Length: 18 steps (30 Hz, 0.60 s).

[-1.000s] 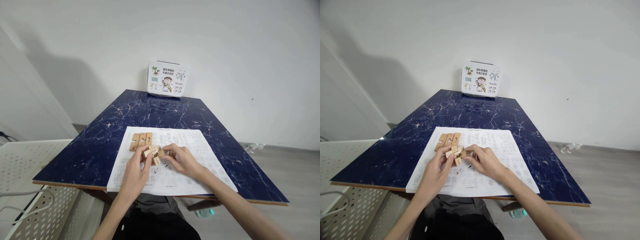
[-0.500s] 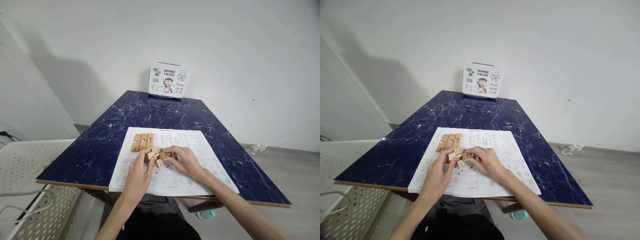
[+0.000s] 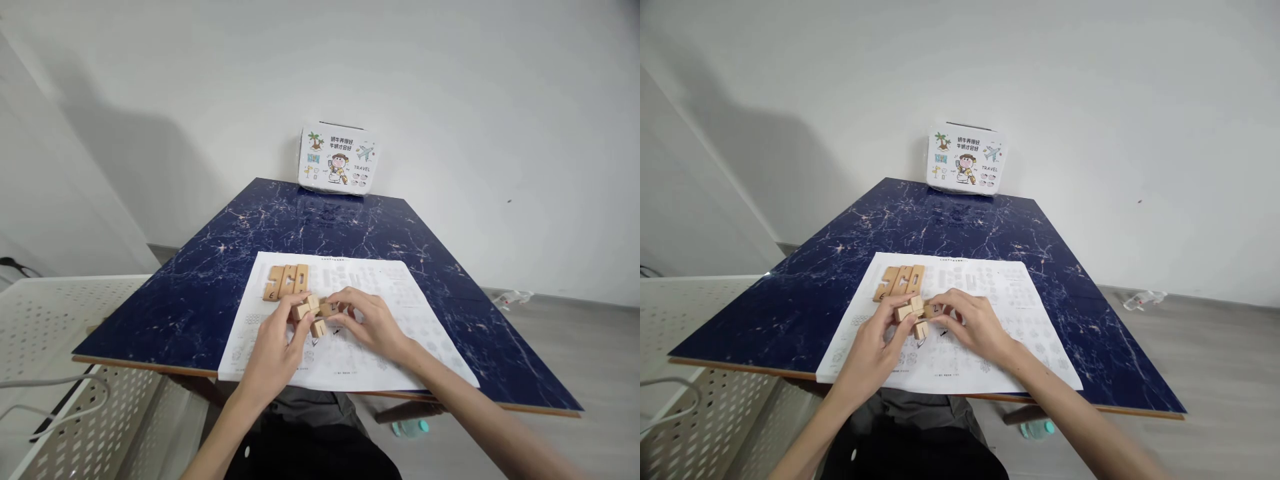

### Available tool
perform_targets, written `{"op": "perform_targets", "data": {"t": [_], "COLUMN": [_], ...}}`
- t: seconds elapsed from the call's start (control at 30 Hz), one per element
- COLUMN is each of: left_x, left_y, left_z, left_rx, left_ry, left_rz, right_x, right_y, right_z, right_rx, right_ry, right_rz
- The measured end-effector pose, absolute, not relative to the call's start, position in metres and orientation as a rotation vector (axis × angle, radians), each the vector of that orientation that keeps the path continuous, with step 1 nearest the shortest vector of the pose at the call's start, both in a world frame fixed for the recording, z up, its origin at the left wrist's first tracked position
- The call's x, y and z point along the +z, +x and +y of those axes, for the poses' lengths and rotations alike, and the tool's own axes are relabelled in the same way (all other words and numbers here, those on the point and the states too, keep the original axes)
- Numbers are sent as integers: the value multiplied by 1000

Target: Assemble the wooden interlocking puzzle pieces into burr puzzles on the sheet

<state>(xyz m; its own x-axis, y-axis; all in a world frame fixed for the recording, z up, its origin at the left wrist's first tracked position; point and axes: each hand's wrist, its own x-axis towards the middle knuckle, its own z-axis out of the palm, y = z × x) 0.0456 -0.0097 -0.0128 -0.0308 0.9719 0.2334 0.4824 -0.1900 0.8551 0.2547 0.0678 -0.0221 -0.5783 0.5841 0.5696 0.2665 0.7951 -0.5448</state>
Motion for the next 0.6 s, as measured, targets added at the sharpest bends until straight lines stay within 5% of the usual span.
{"op": "perform_targets", "data": {"t": [0.6], "left_x": [-19], "left_y": [52], "left_z": [-9], "left_rx": [1190], "left_ry": [1739], "left_rz": [1595], "right_x": [-25], "right_y": [256], "right_z": [63], "right_rx": [597], "right_ry": [-685], "right_rz": [-2233]}}
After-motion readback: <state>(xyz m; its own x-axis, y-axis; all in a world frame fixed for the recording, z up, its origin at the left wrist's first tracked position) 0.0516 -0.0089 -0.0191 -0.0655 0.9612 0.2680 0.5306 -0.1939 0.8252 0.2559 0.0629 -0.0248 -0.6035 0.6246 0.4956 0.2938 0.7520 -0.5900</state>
